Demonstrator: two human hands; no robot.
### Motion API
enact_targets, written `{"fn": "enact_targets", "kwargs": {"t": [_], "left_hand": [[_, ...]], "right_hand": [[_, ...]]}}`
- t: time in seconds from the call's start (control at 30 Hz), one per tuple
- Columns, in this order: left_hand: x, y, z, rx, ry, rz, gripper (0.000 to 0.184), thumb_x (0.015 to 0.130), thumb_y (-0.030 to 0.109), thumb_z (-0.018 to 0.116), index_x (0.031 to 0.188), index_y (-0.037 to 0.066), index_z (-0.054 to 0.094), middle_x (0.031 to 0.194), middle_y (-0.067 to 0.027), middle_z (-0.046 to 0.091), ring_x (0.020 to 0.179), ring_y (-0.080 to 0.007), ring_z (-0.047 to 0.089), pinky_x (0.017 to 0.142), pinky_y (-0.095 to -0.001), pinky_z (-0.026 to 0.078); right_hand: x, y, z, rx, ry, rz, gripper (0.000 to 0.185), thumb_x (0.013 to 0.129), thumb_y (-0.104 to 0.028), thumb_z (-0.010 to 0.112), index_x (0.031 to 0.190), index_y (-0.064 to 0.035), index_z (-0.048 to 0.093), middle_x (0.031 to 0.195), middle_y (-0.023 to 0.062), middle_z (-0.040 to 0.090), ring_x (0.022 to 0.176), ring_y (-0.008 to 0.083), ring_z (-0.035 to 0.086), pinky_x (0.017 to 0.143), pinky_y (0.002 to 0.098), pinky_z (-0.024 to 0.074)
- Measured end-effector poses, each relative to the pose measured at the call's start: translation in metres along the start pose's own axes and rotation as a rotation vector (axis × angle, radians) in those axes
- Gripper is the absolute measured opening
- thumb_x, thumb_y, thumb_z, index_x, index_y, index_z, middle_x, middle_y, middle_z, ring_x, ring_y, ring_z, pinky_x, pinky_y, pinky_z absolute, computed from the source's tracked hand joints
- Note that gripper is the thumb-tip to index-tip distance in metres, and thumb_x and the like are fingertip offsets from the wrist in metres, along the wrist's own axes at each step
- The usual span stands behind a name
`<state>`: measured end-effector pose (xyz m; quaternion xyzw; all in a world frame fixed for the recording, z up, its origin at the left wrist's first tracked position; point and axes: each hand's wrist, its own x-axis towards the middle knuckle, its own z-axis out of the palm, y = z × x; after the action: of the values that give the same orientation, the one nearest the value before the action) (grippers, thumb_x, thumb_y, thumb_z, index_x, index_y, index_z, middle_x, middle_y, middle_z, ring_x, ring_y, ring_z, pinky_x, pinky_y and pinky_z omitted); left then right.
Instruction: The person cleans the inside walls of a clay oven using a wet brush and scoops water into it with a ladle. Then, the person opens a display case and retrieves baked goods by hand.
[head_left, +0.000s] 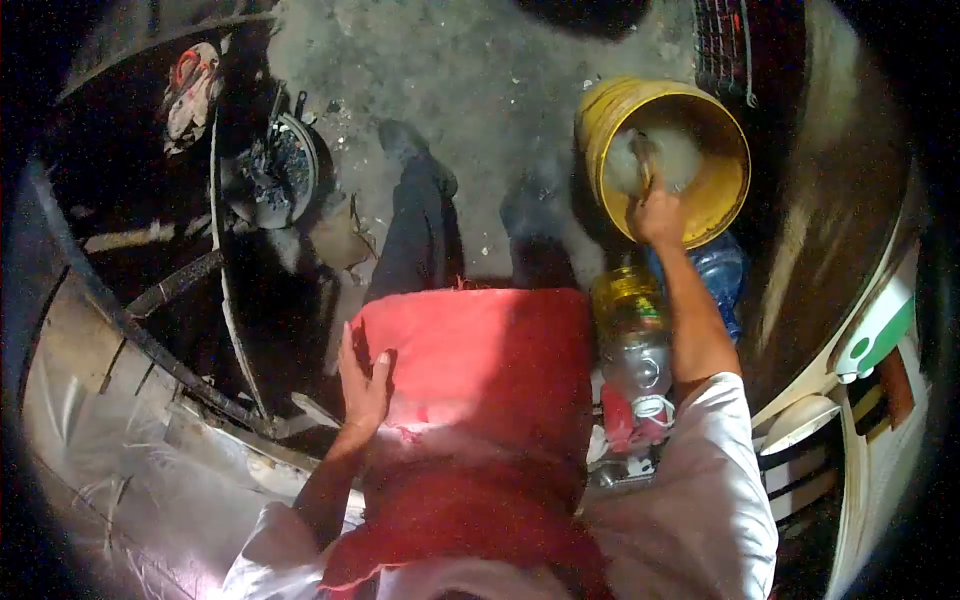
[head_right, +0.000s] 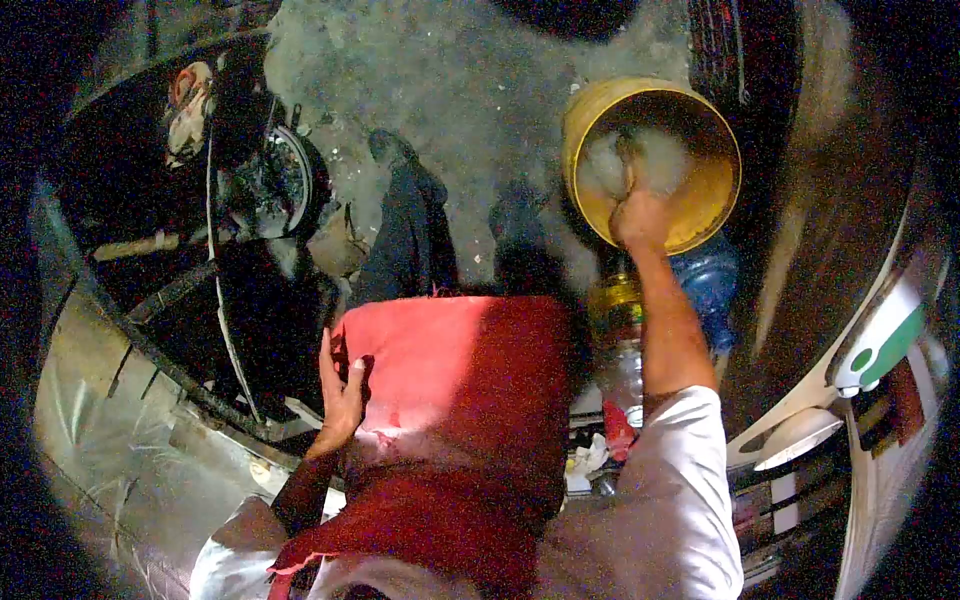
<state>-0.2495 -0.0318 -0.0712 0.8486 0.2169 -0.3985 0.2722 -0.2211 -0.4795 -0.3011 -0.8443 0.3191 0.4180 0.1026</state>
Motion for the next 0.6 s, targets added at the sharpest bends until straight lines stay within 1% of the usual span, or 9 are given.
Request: {"fn": "enact_targets", "kwargs": {"t": [0.07,0.13,0.2,0.33,0.4,0.43,0.53,0.57,0.6], "left_hand": [[0.002,0.0,-0.001,-0.047,0.006,0.009,0.072,0.092,0.014,0.057,0.148,-0.003,0.016,0.146,-0.0226,0.03,0.137,-0.033,0.033,0.114,-0.0414,0.026],[0.002,-0.006,-0.002,-0.131,-0.039,0.026,0.072,0.091,0.014,0.057,0.148,-0.004,0.017,0.145,-0.0232,0.033,0.136,-0.0326,0.034,0.113,-0.0418,0.027],[0.006,-0.019,0.0,-0.141,-0.033,0.046,0.071,0.092,0.014,0.057,0.148,-0.003,0.018,0.144,-0.0225,0.035,0.136,-0.0321,0.035,0.113,-0.0415,0.028],[0.008,-0.005,-0.013,-0.074,-0.014,0.016,0.069,0.092,0.014,0.057,0.148,0.0,0.021,0.143,-0.0198,0.037,0.132,-0.0303,0.039,0.11,-0.0404,0.031],[0.009,-0.013,-0.019,-0.013,-0.014,0.014,0.067,0.092,0.013,0.057,0.148,0.002,0.022,0.143,-0.0184,0.038,0.129,-0.0284,0.042,0.107,-0.0391,0.035],[0.011,-0.023,-0.018,-0.123,-0.001,0.018,0.066,0.093,0.013,0.057,0.148,0.003,0.022,0.142,-0.0178,0.039,0.127,-0.0275,0.044,0.105,-0.0384,0.037],[0.016,-0.013,-0.021,-0.168,0.0,0.05,0.066,0.093,0.012,0.056,0.149,0.005,0.022,0.141,-0.0164,0.04,0.122,-0.0249,0.047,0.101,-0.0361,0.041],[0.014,-0.003,-0.021,-0.231,-0.002,-0.011,0.064,0.094,0.013,0.056,0.149,0.005,0.023,0.14,-0.016,0.041,0.12,-0.0243,0.048,0.101,-0.036,0.041],[0.017,0.003,-0.02,-0.299,0.006,-0.06,0.063,0.094,0.013,0.056,0.148,0.006,0.025,0.14,-0.0155,0.042,0.119,-0.0237,0.049,0.101,-0.0358,0.041]], "right_hand": [[0.011,0.002,0.016,-0.083,0.009,-0.077,0.056,0.08,-0.028,0.071,0.129,-0.0076,0.057,0.107,0.0243,0.067,0.096,0.033,0.067,0.082,0.0427,0.0519],[0.027,0.02,0.016,0.595,-0.182,-0.057,0.053,0.081,-0.02,0.066,0.132,-0.0093,0.054,0.1,0.024,0.068,0.095,0.0383,0.066,0.084,0.0469,0.0516],[0.041,0.036,0.028,0.55,0.013,-0.245,0.05,0.08,-0.017,0.065,0.128,-0.0072,0.057,0.099,0.0235,0.068,0.095,0.0406,0.065,0.083,0.0481,0.0515],[0.024,0.021,0.035,-0.113,-0.01,-0.128,0.049,0.078,-0.022,0.071,0.124,-0.0066,0.061,0.103,0.0232,0.067,0.094,0.0372,0.066,0.081,0.0432,0.0525],[0.029,0.016,0.011,0.833,-0.22,-0.014,0.046,0.083,-0.023,0.064,0.125,-0.0056,0.058,0.096,0.026,0.067,0.089,0.0432,0.064,0.08,0.0494,0.0511],[0.025,0.024,0.007,0.606,0.06,-0.167,0.043,0.084,-0.025,0.065,0.121,-0.0053,0.059,0.096,0.0286,0.066,0.087,0.044,0.064,0.08,0.0503,0.0509],[0.008,-0.001,0.013,0.093,0.05,-0.013,0.049,0.081,-0.03,0.07,0.12,-0.0021,0.059,0.096,0.0248,0.068,0.086,0.0387,0.066,0.08,0.047,0.0513],[0.005,0.004,0.015,0.092,0.041,-0.008,0.049,0.081,-0.03,0.07,0.12,-0.0021,0.059,0.096,0.0248,0.068,0.086,0.0387,0.066,0.08,0.047,0.0513],[0.013,0.007,0.014,0.454,-0.087,0.042,0.05,0.083,-0.028,0.069,0.123,-0.0022,0.055,0.09,0.0187,0.067,0.079,0.032,0.064,0.072,0.0424,0.0506]]}}
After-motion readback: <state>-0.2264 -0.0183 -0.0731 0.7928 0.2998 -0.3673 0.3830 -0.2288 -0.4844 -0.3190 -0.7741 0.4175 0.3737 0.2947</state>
